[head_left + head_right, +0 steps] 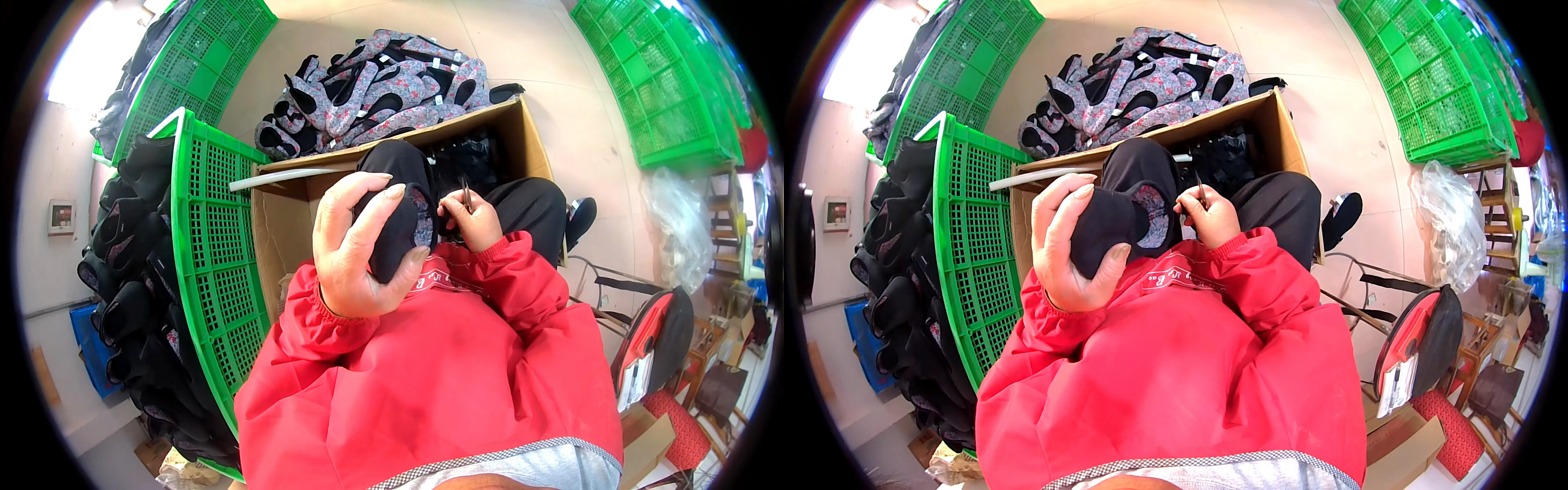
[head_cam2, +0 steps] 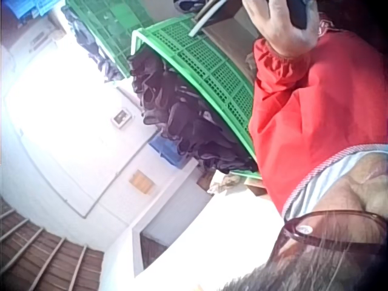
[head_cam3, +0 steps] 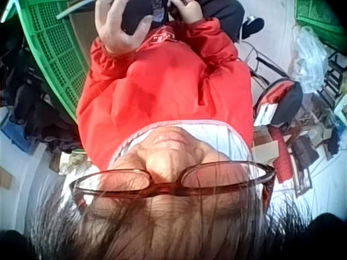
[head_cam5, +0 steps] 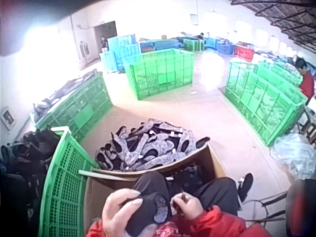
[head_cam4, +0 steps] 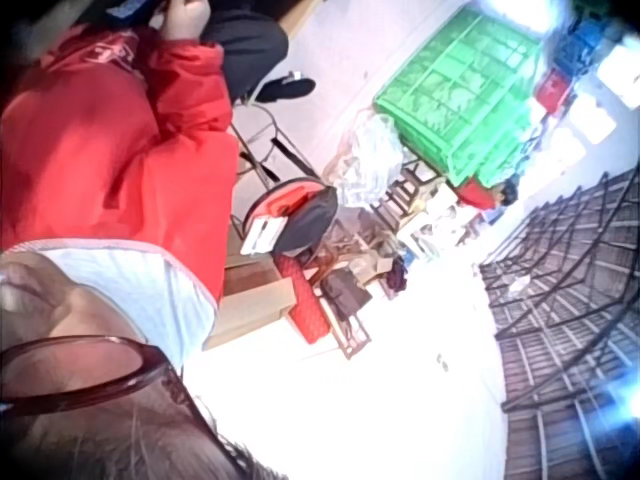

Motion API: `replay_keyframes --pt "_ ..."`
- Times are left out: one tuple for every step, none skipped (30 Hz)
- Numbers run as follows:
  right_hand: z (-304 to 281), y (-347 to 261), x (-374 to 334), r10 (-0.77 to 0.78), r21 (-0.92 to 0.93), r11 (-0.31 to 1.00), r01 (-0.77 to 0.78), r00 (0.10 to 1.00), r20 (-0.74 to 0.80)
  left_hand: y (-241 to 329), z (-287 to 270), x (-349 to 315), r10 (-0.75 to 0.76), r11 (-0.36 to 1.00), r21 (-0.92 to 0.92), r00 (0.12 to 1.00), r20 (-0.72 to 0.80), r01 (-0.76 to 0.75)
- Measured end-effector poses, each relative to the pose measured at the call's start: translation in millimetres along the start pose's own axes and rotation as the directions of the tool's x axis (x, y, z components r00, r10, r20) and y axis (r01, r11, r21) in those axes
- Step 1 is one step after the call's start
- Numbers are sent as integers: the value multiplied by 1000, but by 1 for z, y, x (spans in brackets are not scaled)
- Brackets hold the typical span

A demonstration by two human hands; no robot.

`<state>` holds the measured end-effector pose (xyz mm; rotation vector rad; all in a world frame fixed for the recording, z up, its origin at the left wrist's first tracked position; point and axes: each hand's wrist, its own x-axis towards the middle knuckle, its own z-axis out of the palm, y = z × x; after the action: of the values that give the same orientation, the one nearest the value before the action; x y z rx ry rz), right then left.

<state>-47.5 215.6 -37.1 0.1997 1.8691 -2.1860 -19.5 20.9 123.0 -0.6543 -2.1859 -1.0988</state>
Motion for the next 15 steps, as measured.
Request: replay_keyframes --pt "1 -5 -1 -8 -57 998 8 1000 6 0 1 1 -3 1000 2 1000 1 3" --pt "2 -10 -3 -16 -112 994 17 1000 12 0 1 3 -5 1000 1 1000 3 5" --pt "3 -12 -4 -24 -168 985 27 1000 19 0 2 5 -6 1000 0 1000 4 6" --pt "4 -11 -4 -21 -212 977 25 1000 18 -1 2 6 -8 1000 -1 1000 6 8" --pt "4 -10 -3 -20 -256 966 24 1000 17 -1 3 8 -5 1000 -4 1000 9 5" --pt "5 -8 -2 -19 -298 954 23 1000 16 -1 4 10 -1 1000 -6 1000 11 1" --pt "6 -7 -1 -34 -313 949 35 999 9 -1 6 11 2 1000 -8 1000 14 -2" --pt "7 -4 -1 -50 -330 943 47 999 -1 -2 7 11 3 1000 -14 1000 16 -3" --pt "8 -3 -1 -66 -346 936 58 998 -11 -4 9 10 4 1000 -21 1000 18 -3" --pt "8 -2 -1 -88 -367 927 73 996 -23 -5 10 10 5 1000 -28 1000 20 -4" --pt "10 -3 -1 -108 -385 919 88 994 -32 -5 11 11 4 1000 -23 1000 19 -4" --pt "11 -4 -1 -129 -403 909 101 991 -42 -4 11 13 3 1000 -18 1000 18 -3" --pt "12 -3 -1 -139 -397 912 105 989 -57 -4 12 14 3 1000 -14 1000 17 -3" --pt "13 -1 -1 -149 -390 914 111 986 -69 -4 12 16 3 1000 -12 1000 16 -3" --pt "14 1 -1 -160 -384 916 117 984 -82 -4 12 17 4 1000 -11 1000 15 -3"
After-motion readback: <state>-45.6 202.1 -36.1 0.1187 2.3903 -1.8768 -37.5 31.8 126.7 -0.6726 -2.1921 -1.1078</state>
